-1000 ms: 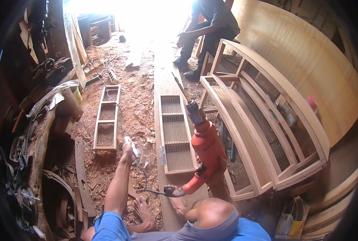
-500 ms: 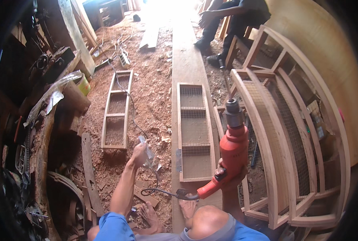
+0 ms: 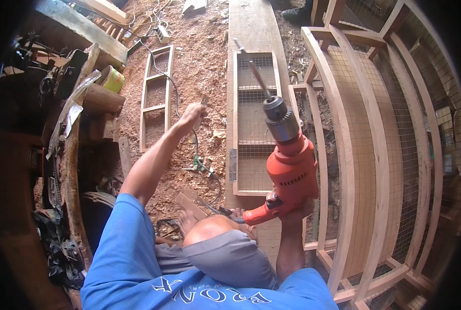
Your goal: The person sits on the floor and uses a corded drill to attach wire mesh to wooden frames. They handle screws and align the mesh before drilling, then stack the completed frames.
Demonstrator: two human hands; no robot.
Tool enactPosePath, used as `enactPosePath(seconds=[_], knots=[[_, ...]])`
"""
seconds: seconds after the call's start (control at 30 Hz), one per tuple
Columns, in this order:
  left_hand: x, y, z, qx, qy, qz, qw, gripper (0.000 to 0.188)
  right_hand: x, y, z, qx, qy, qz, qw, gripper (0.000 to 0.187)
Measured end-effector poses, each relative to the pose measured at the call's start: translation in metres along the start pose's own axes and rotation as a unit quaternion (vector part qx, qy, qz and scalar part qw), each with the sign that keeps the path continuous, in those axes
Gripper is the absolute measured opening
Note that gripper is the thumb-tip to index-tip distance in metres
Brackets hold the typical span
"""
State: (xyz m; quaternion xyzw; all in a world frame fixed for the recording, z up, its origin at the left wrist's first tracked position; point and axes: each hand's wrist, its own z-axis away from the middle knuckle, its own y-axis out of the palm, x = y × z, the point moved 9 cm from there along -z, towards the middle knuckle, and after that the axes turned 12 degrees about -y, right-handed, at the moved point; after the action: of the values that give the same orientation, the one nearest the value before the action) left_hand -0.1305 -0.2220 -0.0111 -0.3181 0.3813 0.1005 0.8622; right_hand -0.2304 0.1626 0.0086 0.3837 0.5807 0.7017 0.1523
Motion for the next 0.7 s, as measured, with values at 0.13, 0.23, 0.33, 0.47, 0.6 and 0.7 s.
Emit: enactPosePath(seconds=[0.13,0.23,0.33,0.47,0.6,0.7], knots=[[-0.022,-0.004,-0.031,-0.014,-0.064,0.181,0.981,0.059,-0.008,-0.003,-0.002,-0.014,0.015,0.010,1.000,0.089],[-0.018,0.002,-0.052,0.019,-0.158,0.280,0.947,0.052,-0.008,0.003,-0.005,0.017,0.019,0.021,0.999,0.091],[-0.016,0.012,-0.073,0.078,-0.176,0.346,0.918,0.041,-0.008,0.003,-0.007,0.029,0.035,0.038,0.998,0.093],[0.005,0.013,-0.106,0.055,-0.207,0.396,0.893,0.033,0.002,-0.013,-0.009,-0.069,-0.032,0.099,0.992,0.096],[0.003,0.020,-0.148,0.113,-0.179,0.432,0.877,0.037,0.004,-0.006,-0.020,-0.083,-0.057,0.115,0.988,0.093],[0.013,0.025,-0.169,0.089,-0.168,0.414,0.890,0.032,0.000,0.006,-0.023,-0.077,-0.048,0.121,0.989,0.086]])
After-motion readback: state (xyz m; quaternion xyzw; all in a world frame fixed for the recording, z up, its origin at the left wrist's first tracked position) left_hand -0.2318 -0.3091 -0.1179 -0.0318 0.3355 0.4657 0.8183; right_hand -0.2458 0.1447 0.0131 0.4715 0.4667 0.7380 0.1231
